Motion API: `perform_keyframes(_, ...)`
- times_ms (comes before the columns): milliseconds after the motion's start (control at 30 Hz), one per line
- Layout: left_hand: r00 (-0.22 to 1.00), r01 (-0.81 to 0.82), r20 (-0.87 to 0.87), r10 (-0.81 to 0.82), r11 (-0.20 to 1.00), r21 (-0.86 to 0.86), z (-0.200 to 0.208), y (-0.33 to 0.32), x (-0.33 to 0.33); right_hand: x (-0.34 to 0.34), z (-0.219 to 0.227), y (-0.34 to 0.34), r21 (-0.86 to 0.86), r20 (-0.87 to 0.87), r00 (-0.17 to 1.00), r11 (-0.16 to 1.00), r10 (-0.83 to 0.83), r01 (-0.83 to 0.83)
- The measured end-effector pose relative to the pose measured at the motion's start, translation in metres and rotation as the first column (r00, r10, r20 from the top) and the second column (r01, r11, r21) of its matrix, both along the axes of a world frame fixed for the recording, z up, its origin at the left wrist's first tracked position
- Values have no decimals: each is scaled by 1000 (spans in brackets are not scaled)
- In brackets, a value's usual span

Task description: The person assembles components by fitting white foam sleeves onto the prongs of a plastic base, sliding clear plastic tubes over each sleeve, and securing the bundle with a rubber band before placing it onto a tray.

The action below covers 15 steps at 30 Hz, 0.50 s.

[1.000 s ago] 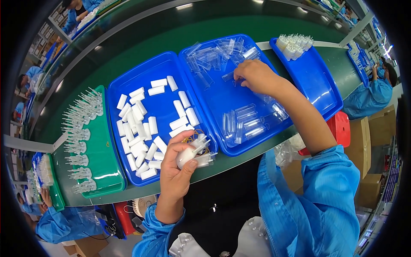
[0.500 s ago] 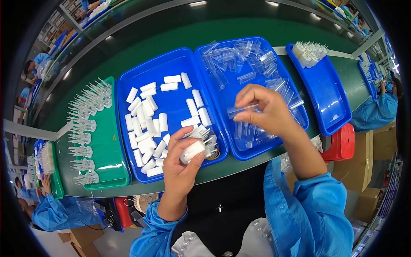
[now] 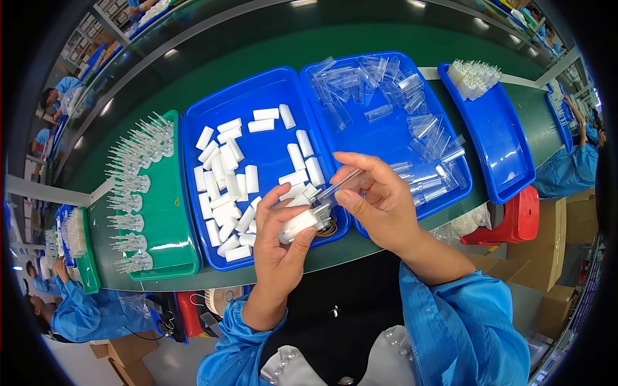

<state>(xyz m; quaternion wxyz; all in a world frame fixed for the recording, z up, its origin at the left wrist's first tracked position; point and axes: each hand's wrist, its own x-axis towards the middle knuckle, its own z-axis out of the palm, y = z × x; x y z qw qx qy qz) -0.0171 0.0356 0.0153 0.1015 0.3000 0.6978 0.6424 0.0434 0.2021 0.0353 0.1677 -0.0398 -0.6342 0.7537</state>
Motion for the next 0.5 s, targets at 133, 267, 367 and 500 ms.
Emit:
perform_keyframes(133,999,0,-44,-2,999,-42,-2,-1,-1,-2,-5,-10,83,-20,1000,996,-17,18)
perform_keyframes(267,999,-26,42,25,1000,18,0,1,1,-3,-10,-13,31,-25,1000,999,-6,7)
perform_keyframes(367,999,-27,28,27,999,25,-3,1,-1,-3,-12,-13,-291,41,997,956,62,-47)
perform_keyframes(500,999,-17,53,13,997,69,-4,1,-1,-2,-15,-16,-352,5,998,934,62,-57)
